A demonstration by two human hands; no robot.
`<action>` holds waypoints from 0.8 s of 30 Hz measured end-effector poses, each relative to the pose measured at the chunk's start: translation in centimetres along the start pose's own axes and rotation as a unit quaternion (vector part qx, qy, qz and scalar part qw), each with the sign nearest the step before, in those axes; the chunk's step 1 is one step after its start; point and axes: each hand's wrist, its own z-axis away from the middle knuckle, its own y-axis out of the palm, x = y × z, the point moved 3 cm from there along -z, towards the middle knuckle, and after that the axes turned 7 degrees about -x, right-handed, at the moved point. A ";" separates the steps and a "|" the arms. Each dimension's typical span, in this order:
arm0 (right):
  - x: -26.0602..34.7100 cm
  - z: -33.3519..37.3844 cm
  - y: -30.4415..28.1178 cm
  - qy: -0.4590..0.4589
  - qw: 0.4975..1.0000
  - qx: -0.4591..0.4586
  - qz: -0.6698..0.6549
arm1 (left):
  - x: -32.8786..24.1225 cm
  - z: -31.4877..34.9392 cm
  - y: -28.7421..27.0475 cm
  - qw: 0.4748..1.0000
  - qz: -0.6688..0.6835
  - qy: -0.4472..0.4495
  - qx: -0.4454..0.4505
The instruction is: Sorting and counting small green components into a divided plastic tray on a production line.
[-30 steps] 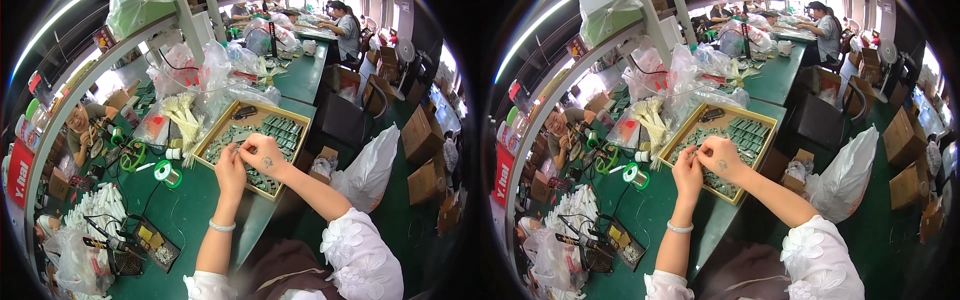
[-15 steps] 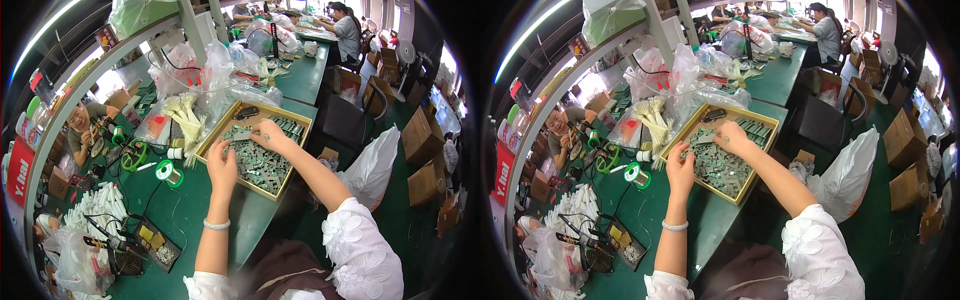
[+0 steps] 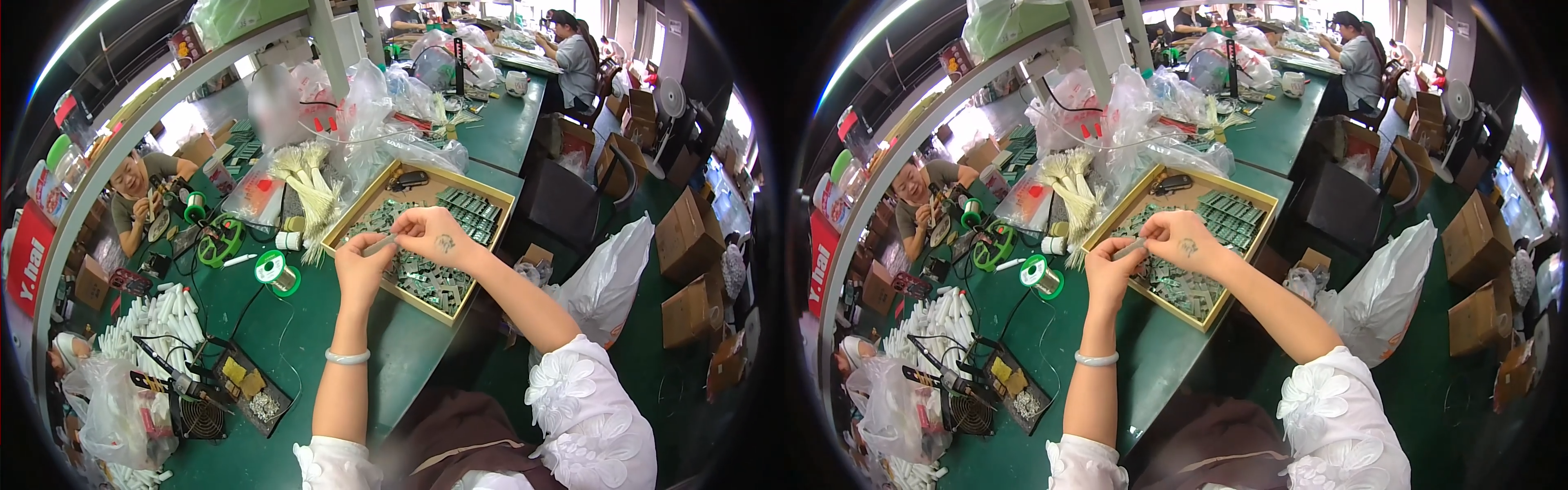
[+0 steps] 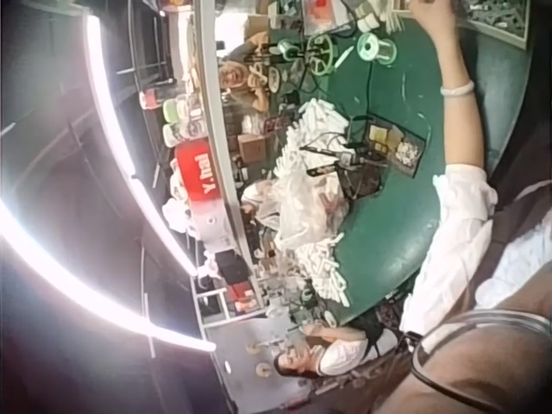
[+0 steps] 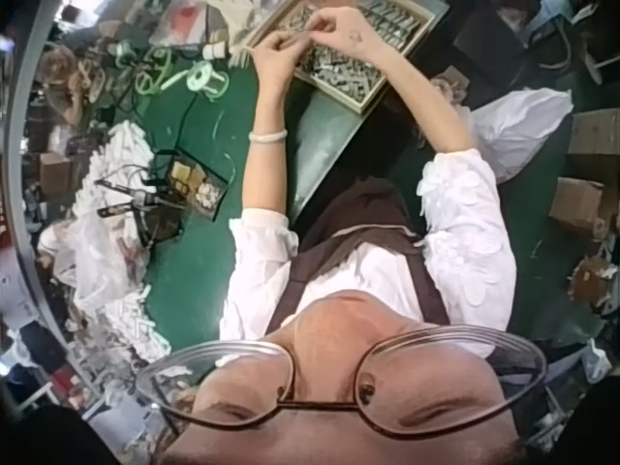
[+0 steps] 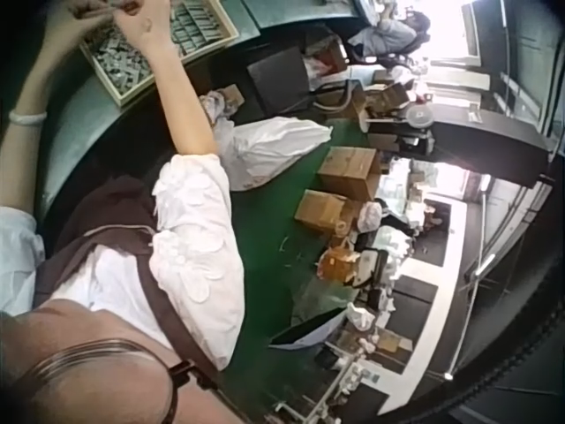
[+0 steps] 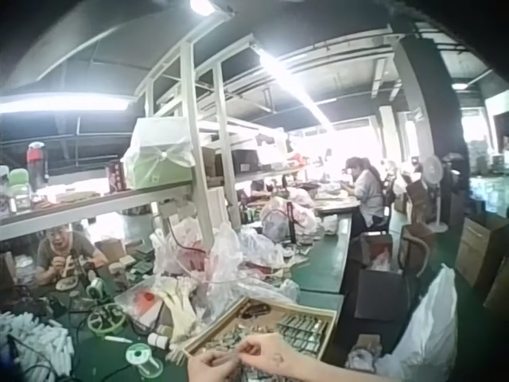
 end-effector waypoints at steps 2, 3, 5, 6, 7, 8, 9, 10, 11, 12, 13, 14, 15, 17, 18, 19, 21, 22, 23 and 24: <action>0.0 0.2 0.1 0.011 1.000 -0.005 0.018 | -0.2 0.2 0.2 0.998 -0.006 0.050 -0.037; 0.0 0.3 0.2 0.008 1.000 -0.024 0.017 | -0.2 0.4 0.3 0.998 -0.006 0.051 -0.035; 0.0 0.6 0.4 0.006 0.999 -0.043 0.017 | -0.7 0.8 0.5 0.994 -0.050 0.068 -0.066; 0.2 0.7 0.4 0.004 0.998 -0.053 0.028 | -0.6 0.6 0.5 0.994 -0.050 0.068 -0.065; 0.4 0.9 0.4 0.000 0.997 -0.062 0.037 | -0.5 0.6 0.5 0.992 -0.061 0.083 -0.069; 0.3 0.9 0.4 -0.001 0.997 -0.062 0.037 | -0.5 0.6 0.5 0.990 -0.073 0.098 -0.072; 0.1 0.8 0.4 0.005 0.998 -0.059 0.014 | -0.4 0.6 0.4 0.990 -0.073 0.099 -0.073; -0.1 0.7 0.5 0.011 0.998 -0.056 -0.008 | -0.3 0.5 0.4 0.991 -0.070 0.096 -0.067; -0.1 0.7 0.5 0.011 0.998 -0.056 -0.008 | -0.3 0.5 0.4 0.991 -0.067 0.093 -0.061; 0.0 0.8 0.5 0.006 0.999 -0.051 -0.002 | -0.4 0.5 0.4 0.991 -0.068 0.093 -0.061; 0.0 0.9 0.5 0.002 0.999 -0.045 0.005 | -0.6 0.6 0.5 0.989 -0.086 0.092 -0.071; -0.2 0.9 0.6 0.003 0.999 -0.046 0.005 | -0.8 0.7 0.5 0.987 -0.105 0.092 -0.080; -0.5 1.0 0.6 0.000 0.998 -0.055 0.002 | -0.8 0.8 0.7 0.987 -0.105 0.091 -0.080; -0.6 1.2 0.9 -0.004 0.998 -0.063 -0.002 | -0.9 1.0 0.6 0.984 -0.115 0.090 -0.097; -0.5 1.3 1.0 -0.012 0.997 -0.072 0.003 | -0.9 1.0 0.7 0.984 -0.116 0.090 -0.098; -0.5 1.4 1.0 -0.020 0.996 -0.082 0.009 | -0.7 1.0 0.7 0.983 -0.119 0.089 -0.104; -0.4 1.5 0.9 -0.014 0.996 -0.085 0.010 | -0.8 1.1 0.8 0.982 -0.122 0.089 -0.110; -0.4 1.6 0.9 -0.008 0.996 -0.089 0.011 | -1.1 1.4 0.9 0.980 -0.136 0.092 -0.114; -0.5 1.7 0.9 -0.008 0.996 -0.089 0.011 | -1.2 1.5 1.0 0.977 -0.149 0.095 -0.117; -0.6 1.8 0.9 -0.016 0.995 -0.093 0.018 | -1.2 1.5 1.2 0.977 -0.149 0.095 -0.117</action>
